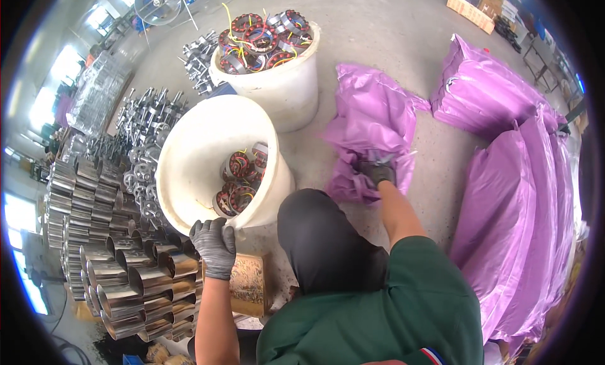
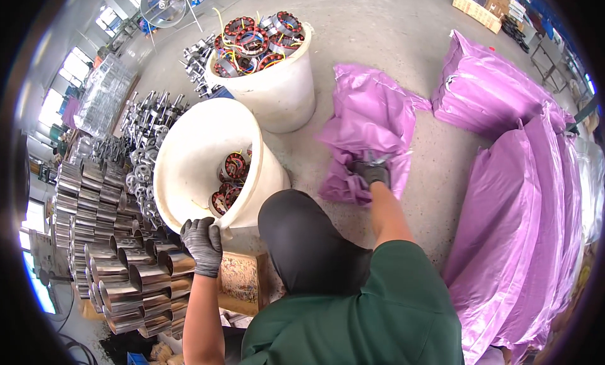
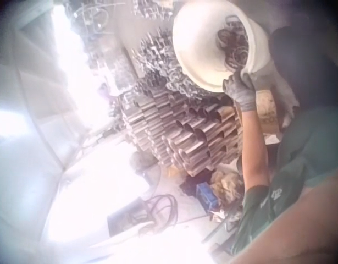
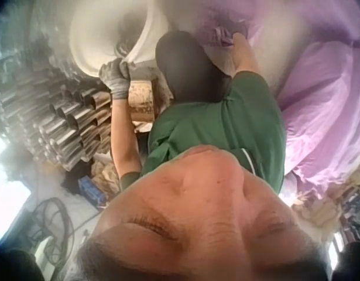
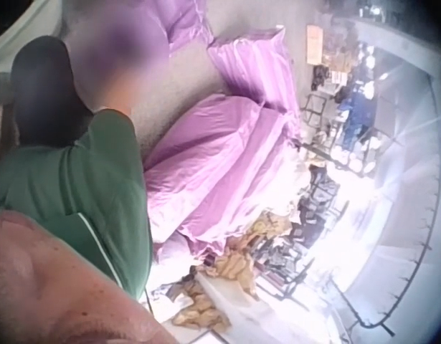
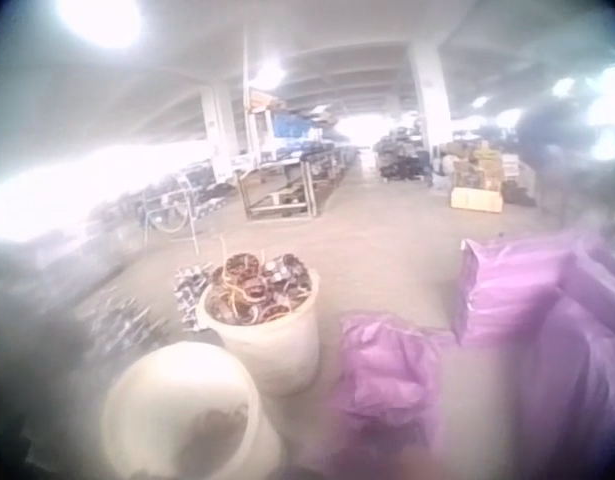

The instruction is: The person fits a metal sleeve onto a stator, uses a hydraulic press to secure the assembly, and subsequently uses a tool to strip and twist electrical wires on another stator unit.

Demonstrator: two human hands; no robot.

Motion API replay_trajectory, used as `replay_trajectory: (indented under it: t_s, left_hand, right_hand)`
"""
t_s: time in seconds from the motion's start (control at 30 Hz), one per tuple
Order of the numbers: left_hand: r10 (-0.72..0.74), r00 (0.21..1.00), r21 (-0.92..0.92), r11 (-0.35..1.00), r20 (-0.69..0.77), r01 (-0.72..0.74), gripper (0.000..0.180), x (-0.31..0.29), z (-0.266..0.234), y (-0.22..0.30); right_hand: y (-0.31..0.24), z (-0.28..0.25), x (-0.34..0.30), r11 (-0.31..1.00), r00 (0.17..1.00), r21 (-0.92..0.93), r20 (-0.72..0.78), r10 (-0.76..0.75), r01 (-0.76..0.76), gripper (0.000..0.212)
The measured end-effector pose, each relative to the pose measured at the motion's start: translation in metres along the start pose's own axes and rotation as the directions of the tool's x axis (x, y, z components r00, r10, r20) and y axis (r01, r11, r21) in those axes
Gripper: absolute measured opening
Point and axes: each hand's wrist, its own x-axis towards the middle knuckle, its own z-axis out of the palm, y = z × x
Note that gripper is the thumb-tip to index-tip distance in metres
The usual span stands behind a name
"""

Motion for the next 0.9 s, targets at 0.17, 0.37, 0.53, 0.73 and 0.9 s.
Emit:
replay_trajectory:
  t_s: [0.17,0.37,0.53,0.73,0.9]
  left_hand:
    - [0.001,1.000,0.042,0.999,-0.004,-0.001,0.032,-0.006,-0.002,-0.003]
    - [-0.062,0.996,0.003,0.998,0.070,0.062,0.040,0.001,0.002,0.005]
    - [-0.030,0.999,-0.015,0.999,0.019,0.031,0.038,-0.001,0.007,0.003]
    - [-0.081,0.995,-0.018,0.996,0.059,0.082,0.033,-0.006,-0.004,-0.003]
    - [-0.074,0.993,-0.024,0.997,0.089,0.077,0.036,-0.003,-0.013,0.007]
  right_hand:
    - [0.133,-0.076,-0.005,0.879,0.918,-0.267,-0.128,0.374,-0.395,0.080]
    - [0.265,-0.127,-0.077,0.774,0.604,0.469,-0.490,0.628,-0.425,0.072]
    - [0.282,-0.086,-0.083,0.181,0.686,0.875,-0.467,0.558,0.449,0.027]
    - [0.064,-0.148,-0.121,-0.320,0.975,0.922,-0.216,0.041,0.218,0.030]
    - [-0.096,-0.206,-0.123,-0.123,0.803,0.959,-0.280,-0.527,0.254,0.067]
